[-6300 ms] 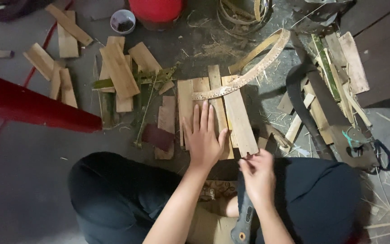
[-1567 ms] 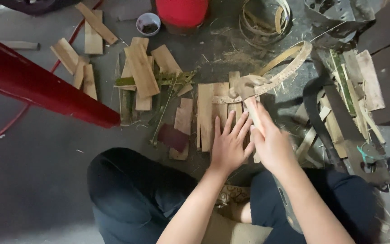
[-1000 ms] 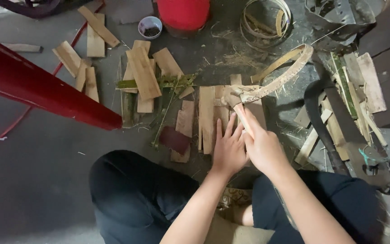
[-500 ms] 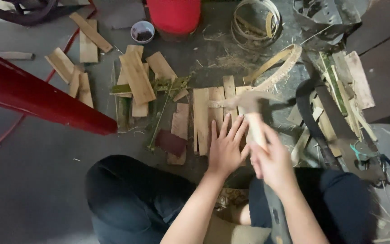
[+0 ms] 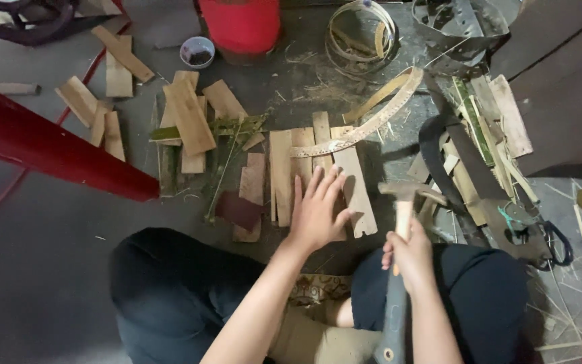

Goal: Hammering thin wooden slats onto a curved frame to assemble a wooden structure.

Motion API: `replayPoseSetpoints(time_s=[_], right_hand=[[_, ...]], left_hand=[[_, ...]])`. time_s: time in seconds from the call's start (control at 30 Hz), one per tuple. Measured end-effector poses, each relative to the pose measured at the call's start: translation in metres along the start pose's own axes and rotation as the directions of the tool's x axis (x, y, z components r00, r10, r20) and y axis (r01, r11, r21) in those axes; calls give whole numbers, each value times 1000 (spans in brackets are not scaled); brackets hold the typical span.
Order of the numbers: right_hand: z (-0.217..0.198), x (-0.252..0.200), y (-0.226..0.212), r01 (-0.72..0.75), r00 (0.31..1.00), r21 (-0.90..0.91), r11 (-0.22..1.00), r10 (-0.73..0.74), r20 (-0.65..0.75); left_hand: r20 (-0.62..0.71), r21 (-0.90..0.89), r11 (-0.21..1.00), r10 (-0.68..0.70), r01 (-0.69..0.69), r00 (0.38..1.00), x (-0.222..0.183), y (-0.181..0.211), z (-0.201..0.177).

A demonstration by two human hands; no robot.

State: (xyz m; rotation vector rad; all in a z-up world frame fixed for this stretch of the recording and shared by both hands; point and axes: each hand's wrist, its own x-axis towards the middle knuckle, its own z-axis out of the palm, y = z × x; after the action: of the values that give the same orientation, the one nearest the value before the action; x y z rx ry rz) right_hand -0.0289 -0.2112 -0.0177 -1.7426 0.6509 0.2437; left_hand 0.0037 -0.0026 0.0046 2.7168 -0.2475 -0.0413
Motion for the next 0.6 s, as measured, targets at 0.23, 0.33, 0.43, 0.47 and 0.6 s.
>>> replayPoseSetpoints(time_s=[0.23, 0.33, 0.43, 0.47, 0.6], right_hand=[[-1, 11, 13, -126, 987, -258, 958, 147, 64], [-1, 3, 21, -32, 998, -687, 726, 65, 23], [2, -25, 0, 141, 965, -751, 644, -258, -39], [2, -32, -7, 219, 934, -682, 697, -352, -59], [18, -58, -58, -5, 1000, -337, 942, 2, -9]], left_hand=[[-132, -433, 862, -350, 264, 927, -56, -8, -53], [73, -425, 700, -606, 575, 792, -76, -24, -37], [141, -424, 673, -612, 606, 778, -86, -27, -31], [142, -445, 670, -602, 594, 786, -89, -30, -22], [320, -595, 494, -579, 634, 750, -89, -9, -49]])
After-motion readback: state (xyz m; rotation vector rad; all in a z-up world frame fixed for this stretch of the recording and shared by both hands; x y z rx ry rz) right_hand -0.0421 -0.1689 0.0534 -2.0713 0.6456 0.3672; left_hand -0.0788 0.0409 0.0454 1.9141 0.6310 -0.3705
